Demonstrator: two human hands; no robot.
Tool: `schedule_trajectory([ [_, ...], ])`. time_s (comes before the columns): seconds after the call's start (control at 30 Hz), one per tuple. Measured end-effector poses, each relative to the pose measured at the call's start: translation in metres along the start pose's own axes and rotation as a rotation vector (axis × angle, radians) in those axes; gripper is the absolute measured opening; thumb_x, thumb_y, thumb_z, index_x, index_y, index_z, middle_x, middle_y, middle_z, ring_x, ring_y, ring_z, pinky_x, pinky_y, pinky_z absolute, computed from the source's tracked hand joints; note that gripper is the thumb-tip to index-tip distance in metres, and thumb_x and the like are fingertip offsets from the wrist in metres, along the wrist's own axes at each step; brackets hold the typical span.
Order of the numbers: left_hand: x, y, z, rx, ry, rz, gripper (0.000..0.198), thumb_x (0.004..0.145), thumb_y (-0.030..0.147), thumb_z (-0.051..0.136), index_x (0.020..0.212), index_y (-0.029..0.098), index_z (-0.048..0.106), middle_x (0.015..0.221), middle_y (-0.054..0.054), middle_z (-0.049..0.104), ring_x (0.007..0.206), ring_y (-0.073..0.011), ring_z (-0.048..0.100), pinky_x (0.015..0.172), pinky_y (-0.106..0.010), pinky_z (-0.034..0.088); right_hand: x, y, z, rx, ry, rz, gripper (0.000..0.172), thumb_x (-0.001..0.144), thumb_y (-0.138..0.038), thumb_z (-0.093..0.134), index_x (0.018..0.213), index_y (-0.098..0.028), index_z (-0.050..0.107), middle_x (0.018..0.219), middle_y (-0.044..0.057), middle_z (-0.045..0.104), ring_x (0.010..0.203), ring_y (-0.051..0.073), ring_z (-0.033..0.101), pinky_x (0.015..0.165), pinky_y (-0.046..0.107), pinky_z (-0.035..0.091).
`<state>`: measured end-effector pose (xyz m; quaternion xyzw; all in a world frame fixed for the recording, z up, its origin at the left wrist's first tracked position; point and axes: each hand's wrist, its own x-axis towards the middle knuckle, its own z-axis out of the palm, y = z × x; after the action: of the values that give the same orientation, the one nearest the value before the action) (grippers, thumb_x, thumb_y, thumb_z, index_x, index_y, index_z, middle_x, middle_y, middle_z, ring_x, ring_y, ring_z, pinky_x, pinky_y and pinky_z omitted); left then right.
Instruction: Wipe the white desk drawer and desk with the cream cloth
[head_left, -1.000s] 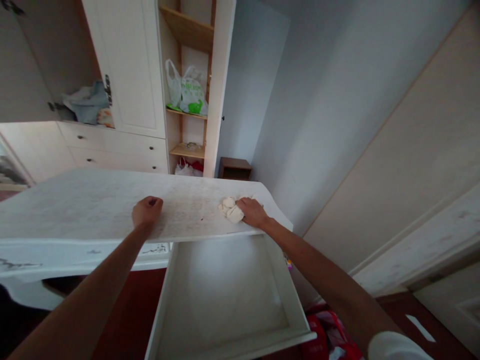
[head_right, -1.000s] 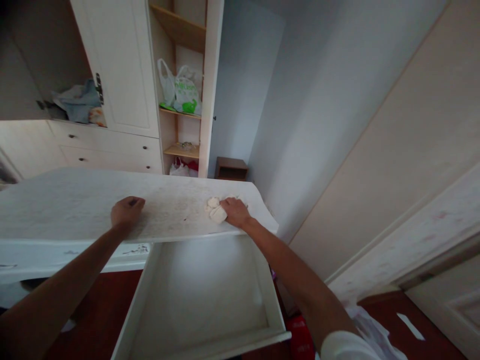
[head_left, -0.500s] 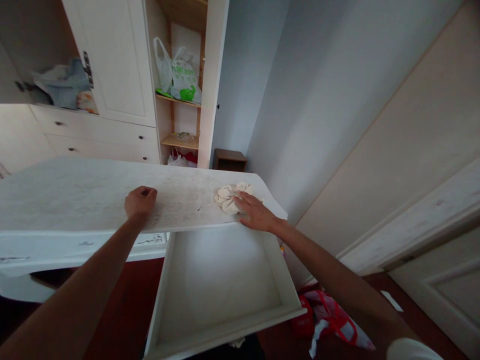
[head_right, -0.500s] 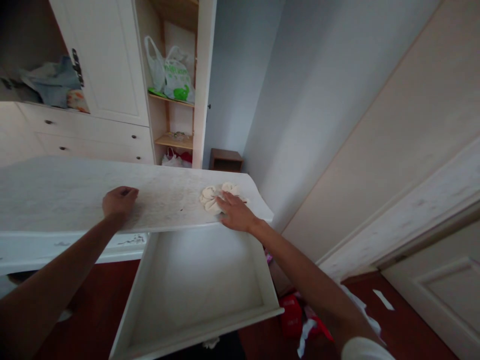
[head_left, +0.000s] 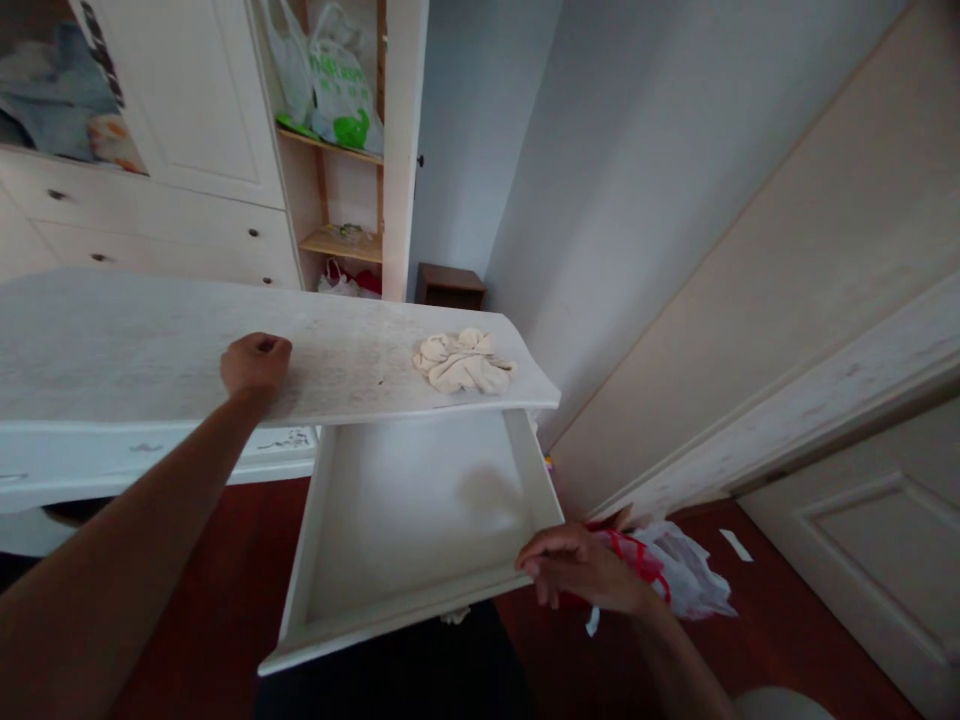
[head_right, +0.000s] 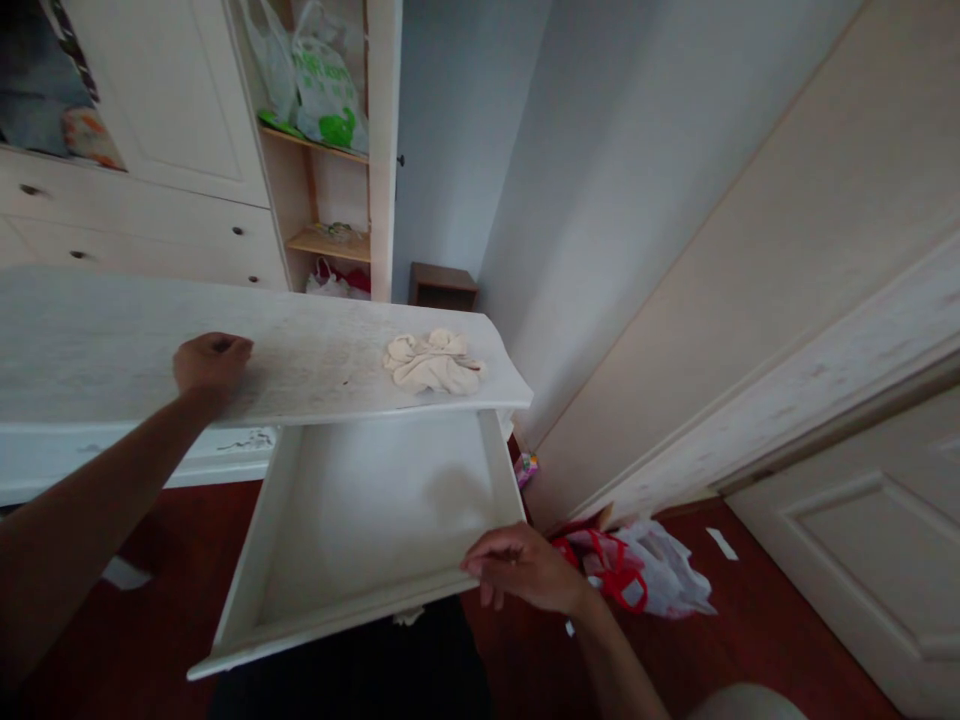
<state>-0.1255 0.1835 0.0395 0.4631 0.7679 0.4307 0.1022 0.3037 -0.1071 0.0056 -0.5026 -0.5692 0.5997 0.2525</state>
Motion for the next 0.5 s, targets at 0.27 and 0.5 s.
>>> schedule_trajectory([
  [0.27, -0.004, 0.004, -0.001, 0.017, -0.014, 0.001, 0.031, 0.090, 0.022, 0.061, 0.112, 0.007, 0.078, 0.095, -0.006, 0.074, 0.080, -0.0152, 0.058, 0.078, -0.027, 0.044, -0.009, 0.104, 0.079, 0.236, 0.001, 0.203, 0.071, 0.073, -0.076, 0.078, 0.115, -0.019, 0.070, 0.094, 0.009, 0.077, 0.067, 0.015, 0.070, 0.057, 0.023, 0.046],
  [0.5, -0.002, 0.001, 0.002, 0.000, -0.029, 0.047, 0.033, 0.092, 0.020, 0.057, 0.113, 0.000, 0.073, 0.103, -0.010, 0.074, 0.079, -0.0122, 0.054, 0.073, -0.025, 0.041, 0.013, 0.096, 0.117, 0.592, 0.112, 0.137, 0.064, 0.078, -0.073, 0.076, 0.111, -0.019, 0.067, 0.112, 0.015, 0.077, 0.081, 0.020, 0.075, 0.060, 0.026, 0.051],
])
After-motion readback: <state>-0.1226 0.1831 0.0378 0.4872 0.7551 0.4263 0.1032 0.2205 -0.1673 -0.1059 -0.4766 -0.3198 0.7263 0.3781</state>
